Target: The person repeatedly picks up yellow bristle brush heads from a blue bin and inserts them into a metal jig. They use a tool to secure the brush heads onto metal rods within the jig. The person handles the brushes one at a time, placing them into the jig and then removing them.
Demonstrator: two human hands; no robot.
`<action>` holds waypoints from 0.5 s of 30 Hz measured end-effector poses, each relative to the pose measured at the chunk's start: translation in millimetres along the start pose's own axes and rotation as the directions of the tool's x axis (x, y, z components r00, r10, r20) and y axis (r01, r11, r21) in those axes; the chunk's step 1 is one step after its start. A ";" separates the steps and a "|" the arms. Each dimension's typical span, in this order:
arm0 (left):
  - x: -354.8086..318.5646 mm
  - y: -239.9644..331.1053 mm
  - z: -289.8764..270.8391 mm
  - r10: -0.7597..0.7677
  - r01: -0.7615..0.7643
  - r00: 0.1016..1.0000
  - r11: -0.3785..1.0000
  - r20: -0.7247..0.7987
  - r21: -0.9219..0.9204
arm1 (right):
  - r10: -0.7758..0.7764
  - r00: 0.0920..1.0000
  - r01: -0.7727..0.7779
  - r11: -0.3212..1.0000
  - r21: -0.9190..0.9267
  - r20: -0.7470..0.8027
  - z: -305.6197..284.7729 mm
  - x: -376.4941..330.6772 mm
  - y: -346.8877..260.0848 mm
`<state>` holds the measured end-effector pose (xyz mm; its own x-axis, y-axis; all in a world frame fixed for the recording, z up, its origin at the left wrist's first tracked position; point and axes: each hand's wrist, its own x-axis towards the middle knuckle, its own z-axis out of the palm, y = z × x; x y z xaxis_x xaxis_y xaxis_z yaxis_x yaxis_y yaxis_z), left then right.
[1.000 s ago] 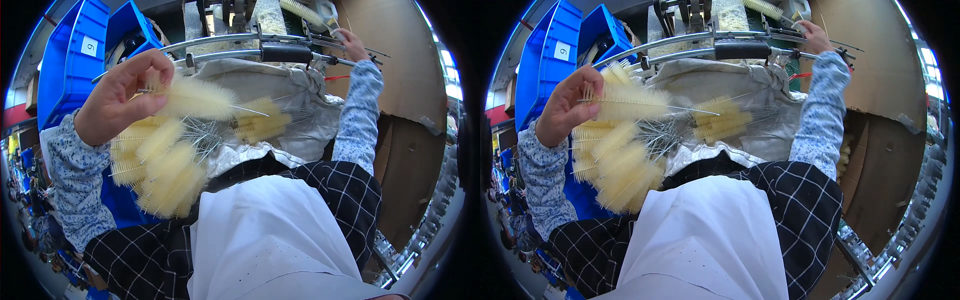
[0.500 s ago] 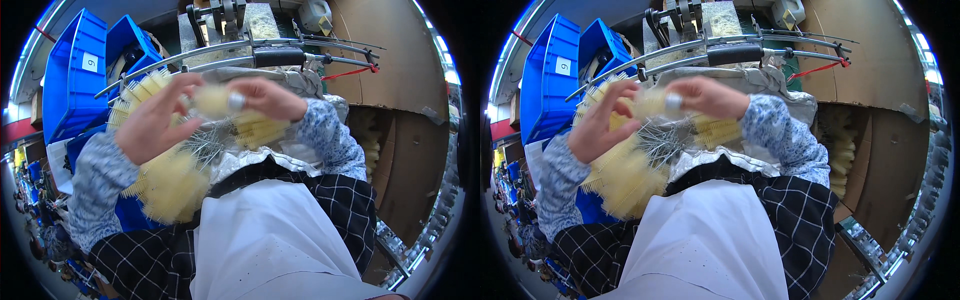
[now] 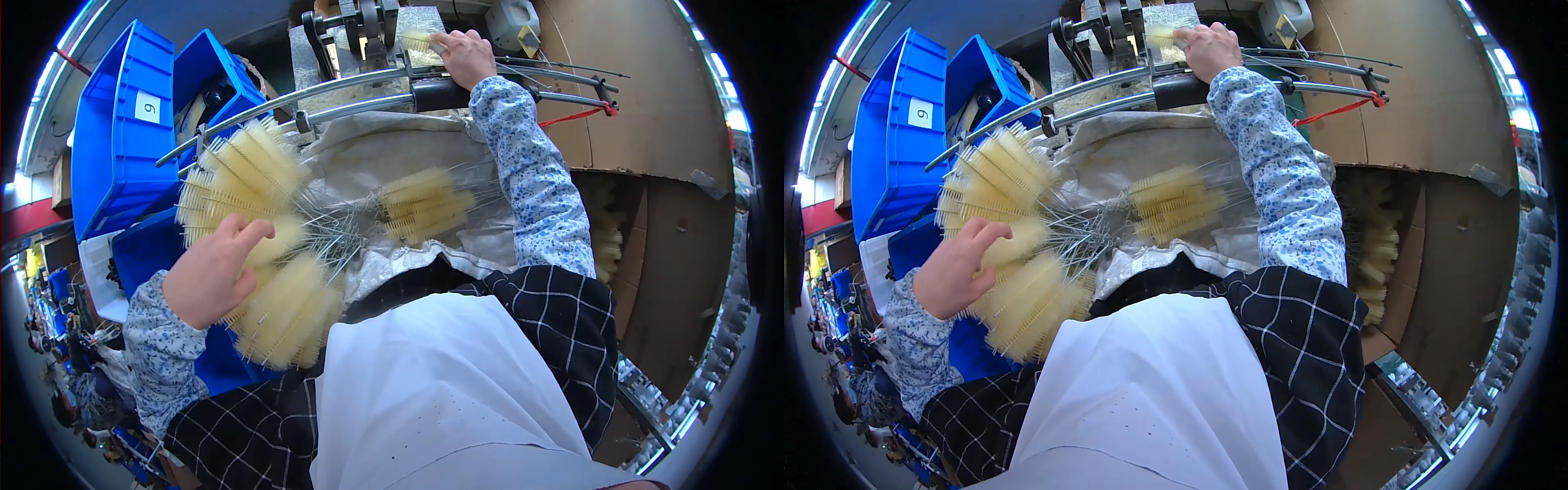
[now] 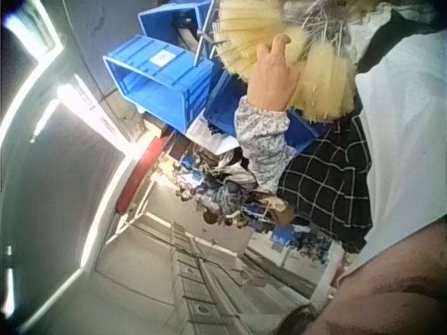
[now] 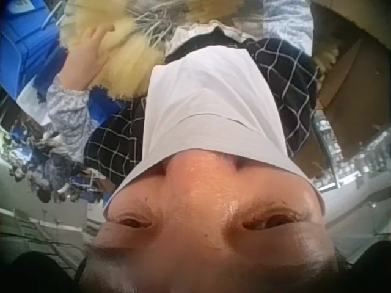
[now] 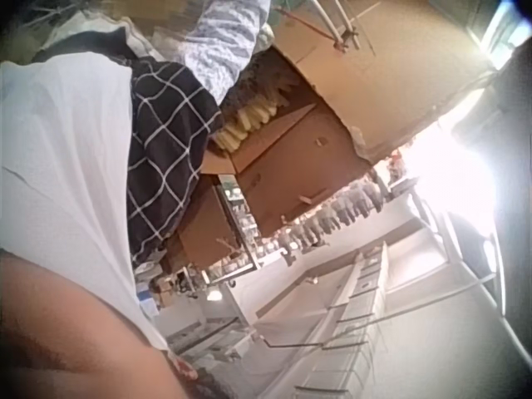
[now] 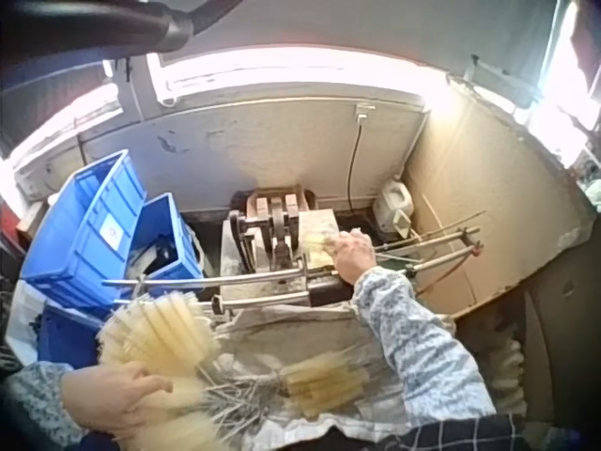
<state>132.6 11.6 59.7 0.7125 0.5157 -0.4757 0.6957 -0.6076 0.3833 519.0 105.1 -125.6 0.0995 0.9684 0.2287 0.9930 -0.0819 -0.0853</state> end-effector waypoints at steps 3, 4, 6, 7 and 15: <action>0.4 -0.3 -11.4 0.001 -0.006 0.996 0.998 -0.090 -0.056 | -0.026 1.000 0.025 0.998 0.055 0.002 6.5 3.2 4.3; 1.2 3.5 -19.4 -0.049 0.038 0.994 0.994 -0.099 -0.107 | -0.026 1.000 0.025 0.997 0.073 0.007 5.7 2.5 5.3; 1.6 5.6 -28.7 -0.053 0.009 0.974 0.980 -0.219 -0.198 | 0.013 1.000 -0.015 0.998 0.054 0.027 3.9 2.1 2.9; 1.1 6.9 -32.6 -0.061 -0.007 0.959 0.971 -0.276 -0.240 | 0.032 0.999 -0.034 0.998 0.048 0.036 2.1 2.7 1.3; -5.8 3.4 -41.1 0.036 -0.107 0.897 0.985 -0.441 -0.138 | 0.046 0.998 -0.051 0.995 0.088 0.054 7.4 5.5 5.2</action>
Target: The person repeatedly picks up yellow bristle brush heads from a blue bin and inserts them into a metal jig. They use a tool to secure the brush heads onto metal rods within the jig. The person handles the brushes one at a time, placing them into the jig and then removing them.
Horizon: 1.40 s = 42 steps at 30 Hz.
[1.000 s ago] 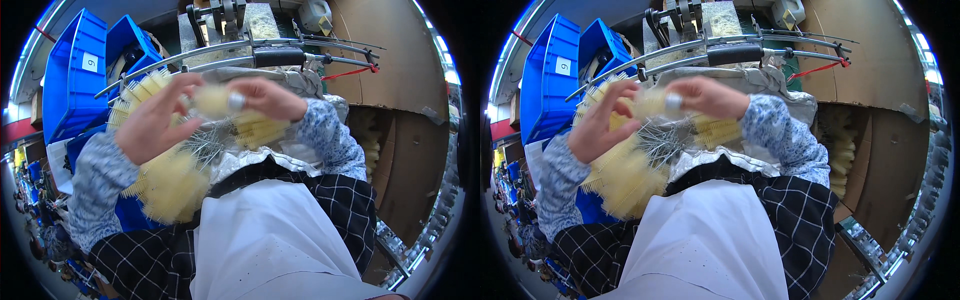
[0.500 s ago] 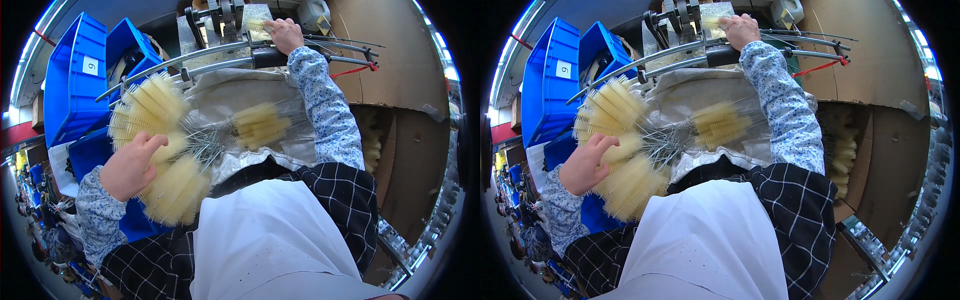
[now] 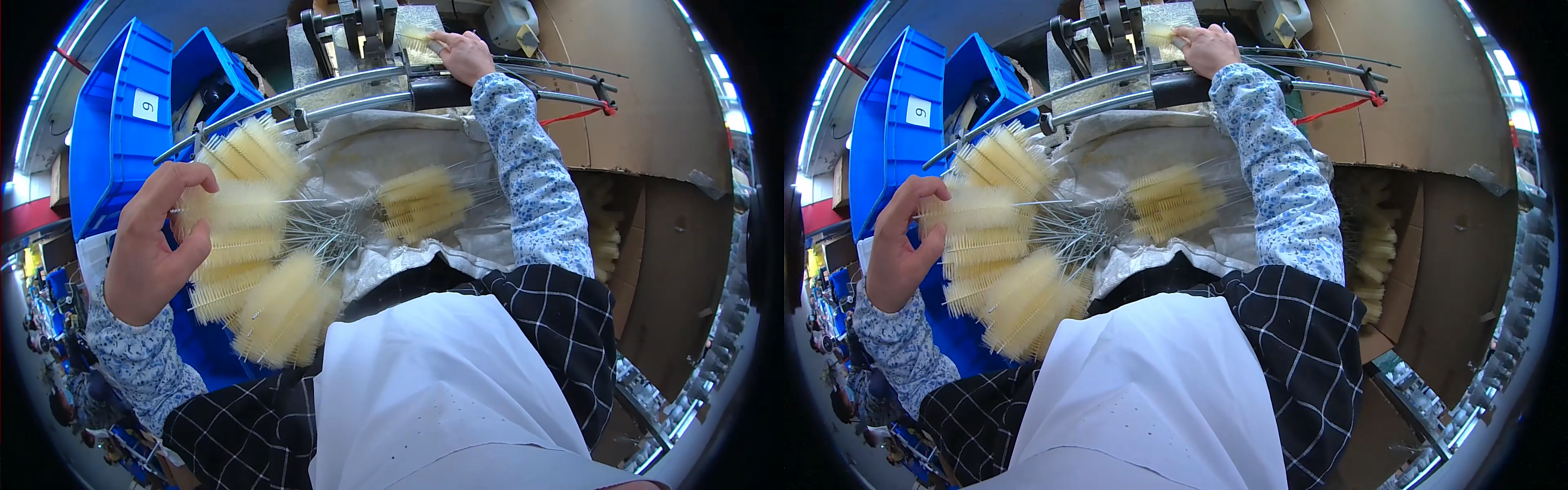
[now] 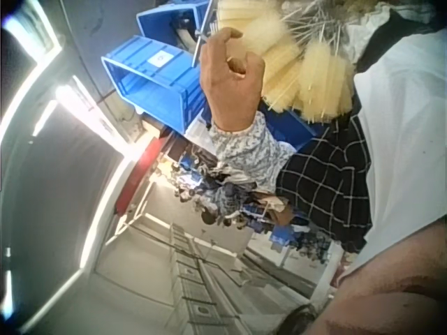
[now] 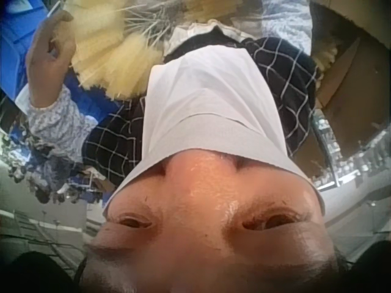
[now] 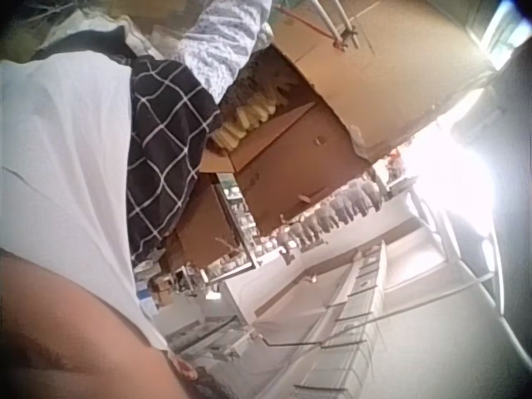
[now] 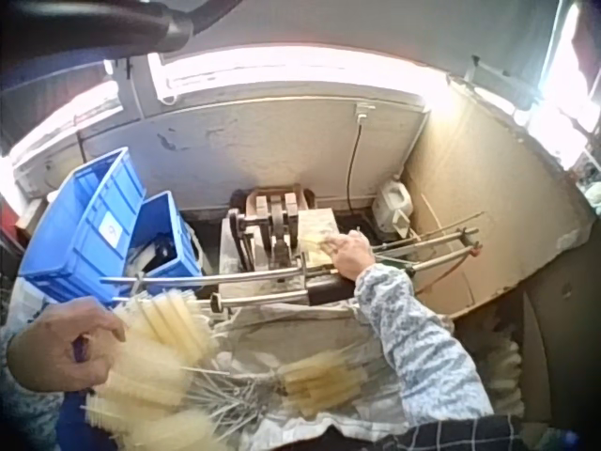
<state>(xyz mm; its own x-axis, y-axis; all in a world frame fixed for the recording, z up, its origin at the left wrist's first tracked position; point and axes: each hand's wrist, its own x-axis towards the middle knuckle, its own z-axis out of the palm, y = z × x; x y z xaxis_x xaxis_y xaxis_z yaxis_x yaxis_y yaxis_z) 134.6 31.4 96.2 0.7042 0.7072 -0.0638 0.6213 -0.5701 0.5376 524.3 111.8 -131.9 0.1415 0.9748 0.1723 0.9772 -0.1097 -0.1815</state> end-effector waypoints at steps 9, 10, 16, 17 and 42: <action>14.5 9.4 5.4 -0.015 0.018 0.998 0.998 0.061 -0.054 | -0.133 0.991 0.135 0.978 -0.161 0.018 8.4 21.2 1.5; 16.7 9.9 6.6 0.001 0.002 0.998 0.999 0.064 -0.054 | -0.160 0.987 0.159 0.974 -0.164 0.008 12.5 25.3 4.1; 15.4 8.8 3.2 0.018 -0.017 0.999 0.999 0.043 -0.033 | -0.035 0.992 0.005 0.972 -0.235 -0.124 -10.5 1.0 20.2; 13.9 7.7 2.3 0.008 -0.007 0.999 1.000 0.037 -0.030 | 0.036 0.984 -0.075 0.972 -0.222 -0.174 -12.4 -4.5 29.4; 39.9 22.3 -3.2 0.049 -0.046 0.995 0.999 0.082 -0.028 | 0.078 0.986 -0.070 0.996 0.055 -0.149 21.2 2.8 -91.8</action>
<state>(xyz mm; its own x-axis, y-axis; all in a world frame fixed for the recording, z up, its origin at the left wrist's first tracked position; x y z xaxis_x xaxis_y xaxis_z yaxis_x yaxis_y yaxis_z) 175.4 48.2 108.4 0.7593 0.6420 -0.1064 0.5781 -0.5905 0.5631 431.6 128.7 -135.3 0.2392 0.9234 0.3001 0.9547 -0.1673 -0.2462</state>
